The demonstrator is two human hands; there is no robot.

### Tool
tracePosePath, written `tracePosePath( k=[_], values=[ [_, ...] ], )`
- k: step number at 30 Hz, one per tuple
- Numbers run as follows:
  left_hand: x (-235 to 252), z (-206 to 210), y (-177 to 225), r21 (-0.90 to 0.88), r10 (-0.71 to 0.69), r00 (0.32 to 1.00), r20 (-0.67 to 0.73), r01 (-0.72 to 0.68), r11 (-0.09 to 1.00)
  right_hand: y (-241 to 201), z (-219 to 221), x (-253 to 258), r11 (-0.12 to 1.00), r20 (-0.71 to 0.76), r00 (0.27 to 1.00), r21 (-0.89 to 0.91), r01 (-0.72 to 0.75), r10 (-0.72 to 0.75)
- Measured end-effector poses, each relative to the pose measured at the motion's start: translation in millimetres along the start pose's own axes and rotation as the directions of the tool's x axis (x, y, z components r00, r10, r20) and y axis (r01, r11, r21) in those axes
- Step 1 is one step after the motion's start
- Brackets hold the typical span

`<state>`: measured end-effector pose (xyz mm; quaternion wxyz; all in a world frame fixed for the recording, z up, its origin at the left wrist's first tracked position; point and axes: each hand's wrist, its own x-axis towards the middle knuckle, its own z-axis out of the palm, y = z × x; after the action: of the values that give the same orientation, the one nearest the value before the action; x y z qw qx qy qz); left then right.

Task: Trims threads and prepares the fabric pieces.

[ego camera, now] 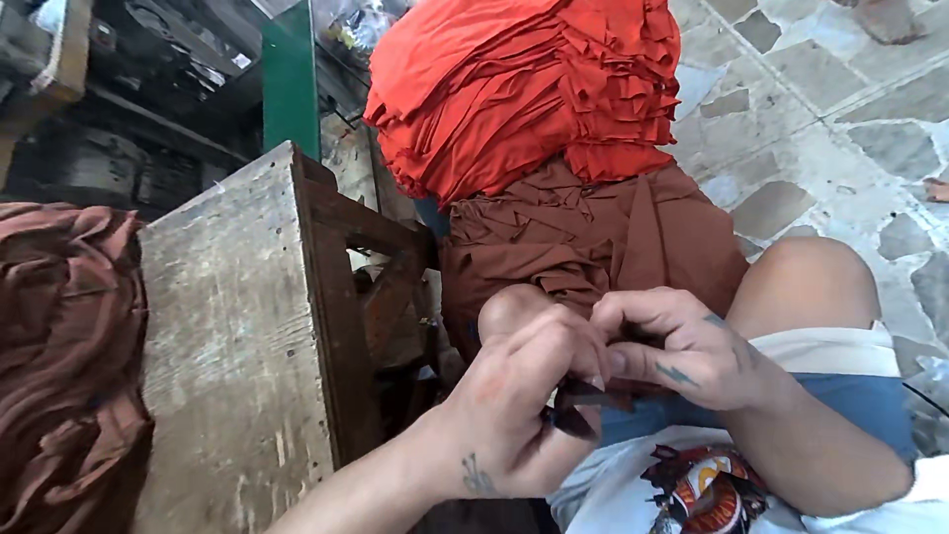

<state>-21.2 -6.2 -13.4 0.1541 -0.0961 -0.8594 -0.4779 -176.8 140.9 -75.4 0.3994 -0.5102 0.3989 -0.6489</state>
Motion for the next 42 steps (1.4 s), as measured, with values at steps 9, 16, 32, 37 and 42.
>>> tracePosePath(
  k=[9, 16, 32, 37, 42],
  values=[
    [0, -11, -3, -0.166, -0.077, 0.982, 0.174, 0.107, 0.98, -3, -9, -2, 0.975, 0.09, 0.993, -0.203, 0.087, -0.07],
    [0, -10, -7, -0.279, -0.109, 0.976, 0.187, 0.159, 0.947, 1, -7, -3, 0.97, 0.062, 0.992, -0.214, 0.117, -0.106],
    [-10, -11, -12, -0.253, -0.118, 0.97, 0.214, 0.172, 0.952, -17, -1, -9, 0.845, 0.115, 0.991, -0.522, 0.117, -0.066],
    [-13, -15, -12, -0.251, -0.123, 0.974, 0.192, 0.17, 0.953, -20, -1, -8, 0.739, 0.12, 0.992, -0.663, 0.117, -0.049],
    [-13, -14, -10, -0.266, -0.103, 0.978, 0.18, 0.149, 0.952, -25, 2, -6, 0.774, 0.147, 0.987, -0.617, 0.147, -0.07]
  ],
)
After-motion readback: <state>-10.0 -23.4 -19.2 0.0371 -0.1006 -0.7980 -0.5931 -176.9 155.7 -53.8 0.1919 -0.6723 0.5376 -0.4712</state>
